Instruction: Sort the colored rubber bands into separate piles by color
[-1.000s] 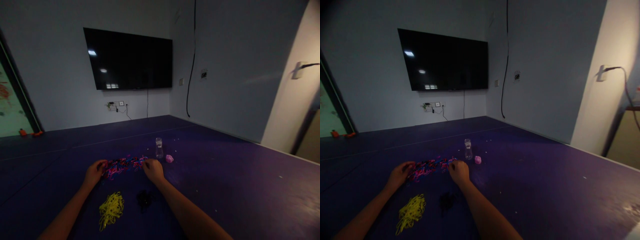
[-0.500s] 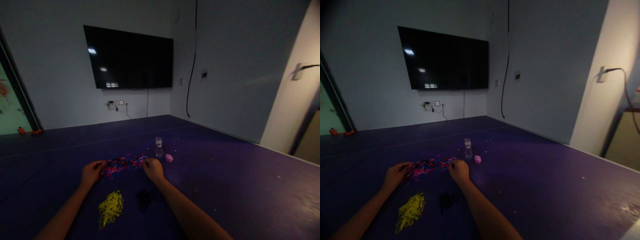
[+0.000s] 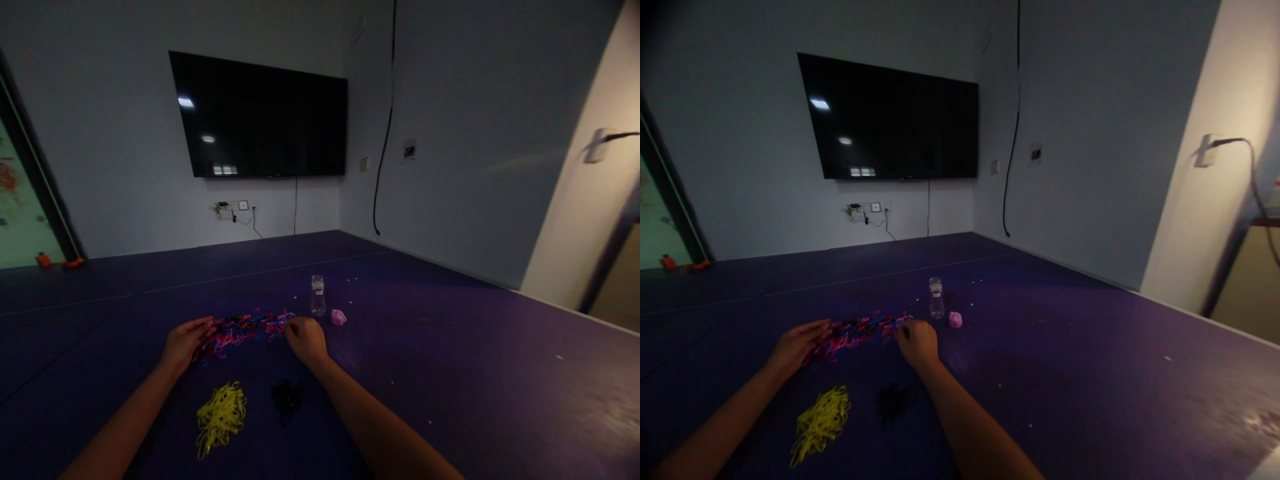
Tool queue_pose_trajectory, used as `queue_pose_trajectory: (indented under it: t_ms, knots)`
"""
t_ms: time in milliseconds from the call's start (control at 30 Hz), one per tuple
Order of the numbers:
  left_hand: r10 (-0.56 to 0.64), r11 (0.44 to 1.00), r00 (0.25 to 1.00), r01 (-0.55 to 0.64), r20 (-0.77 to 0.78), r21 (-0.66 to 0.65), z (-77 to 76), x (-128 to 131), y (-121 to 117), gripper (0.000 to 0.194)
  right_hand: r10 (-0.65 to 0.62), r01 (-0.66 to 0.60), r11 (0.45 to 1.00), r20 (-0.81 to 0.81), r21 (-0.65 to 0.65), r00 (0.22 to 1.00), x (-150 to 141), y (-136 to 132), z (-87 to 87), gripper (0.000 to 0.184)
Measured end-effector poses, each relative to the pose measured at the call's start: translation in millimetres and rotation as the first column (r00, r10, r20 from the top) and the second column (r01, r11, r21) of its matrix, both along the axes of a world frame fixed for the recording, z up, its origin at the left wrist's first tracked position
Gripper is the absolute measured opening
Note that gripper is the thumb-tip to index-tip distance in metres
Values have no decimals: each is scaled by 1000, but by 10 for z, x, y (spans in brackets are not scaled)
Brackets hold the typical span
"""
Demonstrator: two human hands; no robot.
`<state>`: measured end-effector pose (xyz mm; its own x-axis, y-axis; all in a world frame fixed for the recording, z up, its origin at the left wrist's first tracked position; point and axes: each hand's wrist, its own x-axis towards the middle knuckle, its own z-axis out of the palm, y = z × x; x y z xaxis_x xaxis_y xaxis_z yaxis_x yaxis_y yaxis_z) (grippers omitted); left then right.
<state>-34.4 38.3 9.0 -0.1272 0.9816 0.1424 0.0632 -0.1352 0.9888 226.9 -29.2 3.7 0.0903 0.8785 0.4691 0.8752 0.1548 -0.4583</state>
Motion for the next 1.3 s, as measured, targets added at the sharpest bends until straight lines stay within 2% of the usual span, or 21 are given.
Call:
queue_pose_trajectory:
  t_ms: [100, 167, 233, 333, 367, 433, 533, 600, 833, 967, 1033, 1100, 1133, 1167, 1200, 1233, 1300]
  knots:
    - [-128, 989, 992, 129, 23, -67, 133, 165, -74, 10, -1, 1, 1000, -1, -6, 1000, -3, -4, 6, 26]
    - [-261, 958, 965, 258, -4, -121, 239, 322, -187, 10, 1, -1, 1000, 3, 5, 1000, -6, -7, 7, 27]
    - [-434, 887, 901, 426, -10, -177, 331, 501, -348, 14, 6, -6, 1000, 4, 17, 1000, -7, -9, 5, 27]
    - [-649, 733, 761, 621, -12, -279, 401, 767, -622, 21, 11, -11, 1000, 1, 23, 1000, -9, -17, 10, 28]
    - [-700, 686, 714, 660, -27, -307, 403, 844, -704, 22, 11, -11, 1000, -1, 22, 1000, -9, -21, 14, 28]
    - [-761, 627, 645, 701, -74, -339, 384, 970, -838, 23, 6, -6, 1000, -2, 17, 1000, -11, -28, 23, 29]
    - [-806, 585, 573, 729, -148, -355, 353, 1077, -958, 24, -1, 1, 1000, -7, 12, 1000, -15, -34, 30, 29]
    - [-812, 581, 557, 735, -176, -349, 363, 1104, -1000, 27, 1, 0, 1000, -11, 14, 1000, -16, -32, 27, 29]
    - [-798, 592, 587, 726, -133, -348, 496, 1080, -1078, 39, -11, 11, 1000, -3, -4, 1000, -15, -16, 15, 28]
    - [-776, 628, 603, 715, -183, -307, 587, 1026, -1033, 40, -3, 3, 1000, -2, -3, 1000, -13, -20, 22, 28]
    - [-741, 672, 624, 692, -249, -264, 648, 992, -994, 39, 4, -4, 1000, -6, -2, 1000, -12, -21, 22, 28]
    - [-686, 718, 621, 661, -379, -218, 700, 972, -990, 33, 10, -10, 1000, -6, 7, 1000, -11, -18, 18, 29]
    - [-662, 727, 597, 657, -453, -198, 716, 974, -1011, 29, 9, -9, 1000, -5, 11, 1000, -10, -15, 15, 29]
    - [-657, 714, 548, 674, -518, -192, 724, 985, -1052, 25, 5, -5, 1000, -4, 14, 1000, -9, -12, 11, 29]
    - [-673, 672, 478, 713, -564, -199, 724, 1005, -1110, 20, 1, -1, 1000, -3, 16, 1000, -8, -9, 7, 28]
    - [-713, 599, 387, 769, -585, -222, 715, 1033, -1182, 17, 0, 0, 1000, 0, 19, 1000, -7, -7, 4, 28]
    - [-810, 377, 159, 879, -564, -294, 681, 1099, -1339, 21, 4, -4, 1000, 8, 26, 1000, -4, -5, 0, 27]
